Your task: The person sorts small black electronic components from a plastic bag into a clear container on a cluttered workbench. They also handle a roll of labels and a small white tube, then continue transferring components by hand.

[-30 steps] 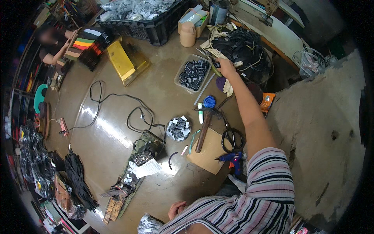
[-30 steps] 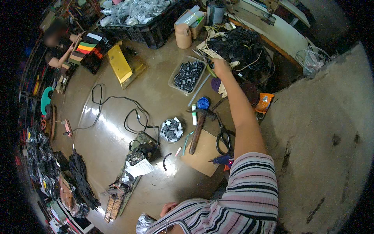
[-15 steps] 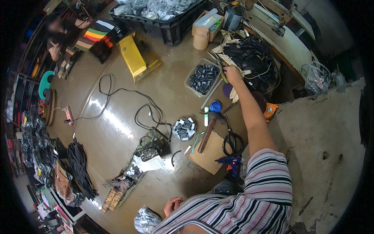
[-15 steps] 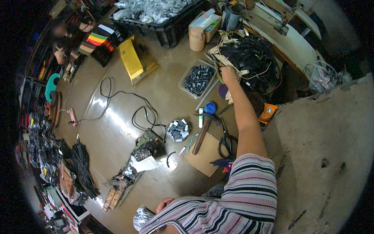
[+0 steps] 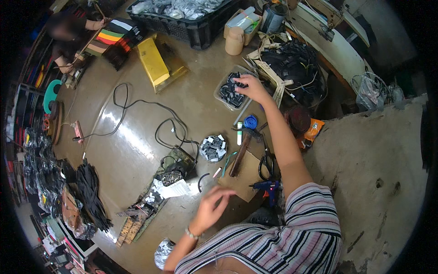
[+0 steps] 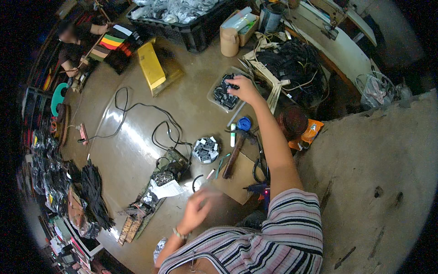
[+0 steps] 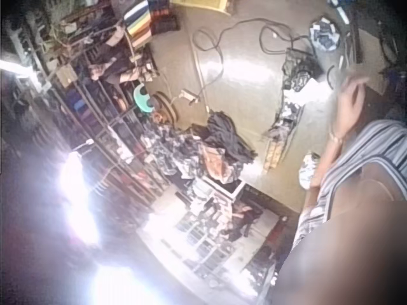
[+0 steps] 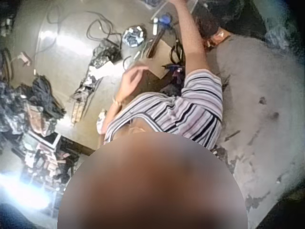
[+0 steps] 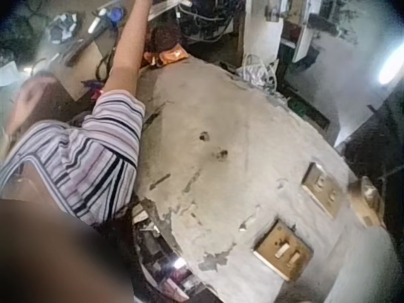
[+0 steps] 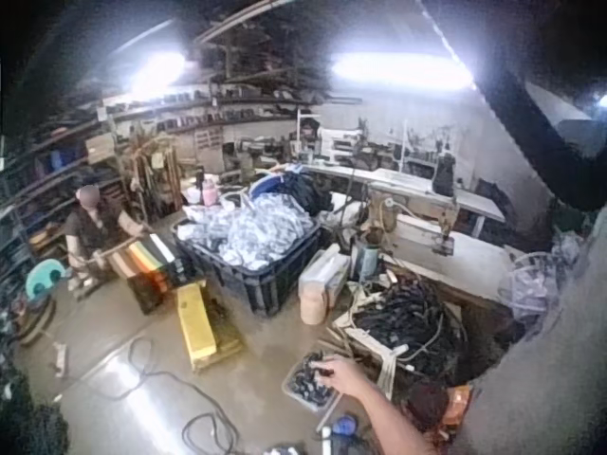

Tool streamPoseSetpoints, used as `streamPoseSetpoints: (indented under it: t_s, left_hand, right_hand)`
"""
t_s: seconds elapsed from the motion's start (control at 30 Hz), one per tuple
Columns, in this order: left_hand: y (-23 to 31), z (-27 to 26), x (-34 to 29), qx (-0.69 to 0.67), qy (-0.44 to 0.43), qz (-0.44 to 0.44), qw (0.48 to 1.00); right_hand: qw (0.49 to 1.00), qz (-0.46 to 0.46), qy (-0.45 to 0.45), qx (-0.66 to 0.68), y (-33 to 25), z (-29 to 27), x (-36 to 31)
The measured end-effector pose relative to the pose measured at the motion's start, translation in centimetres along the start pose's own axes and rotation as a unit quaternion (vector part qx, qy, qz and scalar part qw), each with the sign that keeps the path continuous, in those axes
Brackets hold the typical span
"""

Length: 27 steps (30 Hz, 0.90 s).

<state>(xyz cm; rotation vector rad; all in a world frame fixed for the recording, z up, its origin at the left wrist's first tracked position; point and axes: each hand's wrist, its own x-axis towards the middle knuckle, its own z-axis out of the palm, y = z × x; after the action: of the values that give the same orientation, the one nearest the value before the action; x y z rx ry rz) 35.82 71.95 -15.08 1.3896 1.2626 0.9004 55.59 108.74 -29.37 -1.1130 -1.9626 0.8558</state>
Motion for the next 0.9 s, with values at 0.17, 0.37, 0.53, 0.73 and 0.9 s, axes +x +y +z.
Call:
streamPoseSetpoints:
  t_s: [0.17,0.37,0.53,0.73,0.9]
  left_hand:
    - [8.1,-2.8,9.1,-0.193,-0.073,0.060,0.977]
    - [17.5,-3.1,13.4,-0.241,-0.148,0.304,0.910]
    - [20.9,-2.6,13.4,-0.445,-0.230,0.176,0.848]
    - [22.6,-2.5,13.7,-0.509,-0.263,0.088,0.815]
    - [18.0,-2.7,14.0,-0.438,-0.251,-0.033,0.863]
  right_hand:
    - [0.954,0.123,0.127,-0.243,3.7,-3.8,0.3]
    - [0.919,0.063,0.060,-0.384,8.0,-3.8,-0.8]
    - [0.933,0.045,0.119,-0.337,5.5,-4.0,0.1]
    - [0.979,0.041,-0.180,-0.084,1.1,-3.1,1.2]
    - [0.900,0.088,0.010,-0.427,3.3,-3.2,5.6]
